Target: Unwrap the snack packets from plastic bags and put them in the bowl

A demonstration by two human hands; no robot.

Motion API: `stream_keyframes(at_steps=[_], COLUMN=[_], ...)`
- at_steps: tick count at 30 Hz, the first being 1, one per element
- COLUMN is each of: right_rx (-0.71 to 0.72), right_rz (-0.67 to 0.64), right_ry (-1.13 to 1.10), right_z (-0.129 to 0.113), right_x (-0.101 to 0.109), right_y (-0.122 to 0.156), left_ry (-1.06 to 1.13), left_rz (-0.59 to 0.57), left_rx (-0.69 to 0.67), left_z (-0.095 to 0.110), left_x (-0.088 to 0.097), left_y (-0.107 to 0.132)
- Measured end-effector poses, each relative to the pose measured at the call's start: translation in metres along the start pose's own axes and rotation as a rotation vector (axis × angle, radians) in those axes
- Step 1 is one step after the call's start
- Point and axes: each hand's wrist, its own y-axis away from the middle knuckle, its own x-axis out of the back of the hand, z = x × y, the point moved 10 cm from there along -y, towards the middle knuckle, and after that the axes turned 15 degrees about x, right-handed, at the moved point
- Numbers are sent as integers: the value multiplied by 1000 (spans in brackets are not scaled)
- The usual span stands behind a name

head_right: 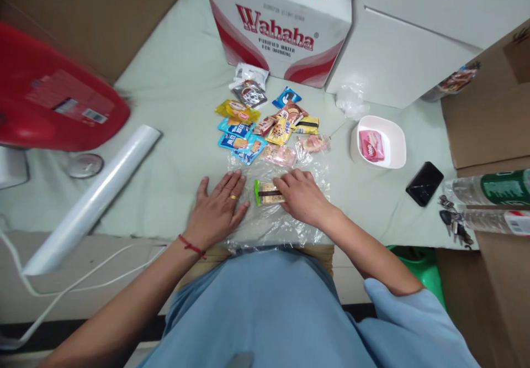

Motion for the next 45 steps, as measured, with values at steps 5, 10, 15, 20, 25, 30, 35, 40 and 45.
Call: stream_keyframes(at_steps=[5, 10, 15, 20, 25, 30, 35, 40, 45], right_rx=[-26, 0, 142, 132, 79, 38, -104, -338, -251], right_rz=[-1, 123, 377, 333, 438, 453, 350, 99, 276], right_ry=[-30, -101, -243, -207, -242, -460, -457, -120, 20], right_z=[3, 2, -20, -37, -24, 14, 72, 110, 101], right_x=[-3, 2, 7, -34, -27, 16, 29, 22, 58], right_y=[1, 16, 72, 122, 126, 94, 59, 47, 20], left_ry=[-5, 21, 67, 157, 155, 218, 343, 275, 270], left_rz=[4, 99, 88, -105, -168, -128, -3, 222, 546], left_rx=[-2, -40, -232, -305, -349, -189, 123, 408, 486], left_z=[-2, -11, -15, -22, -11, -14, -37, -67, -74], left_x=[0, 13, 18, 18, 20, 20, 20, 28, 79], left_y=[0, 8, 25, 32, 42, 28, -9, -27, 6])
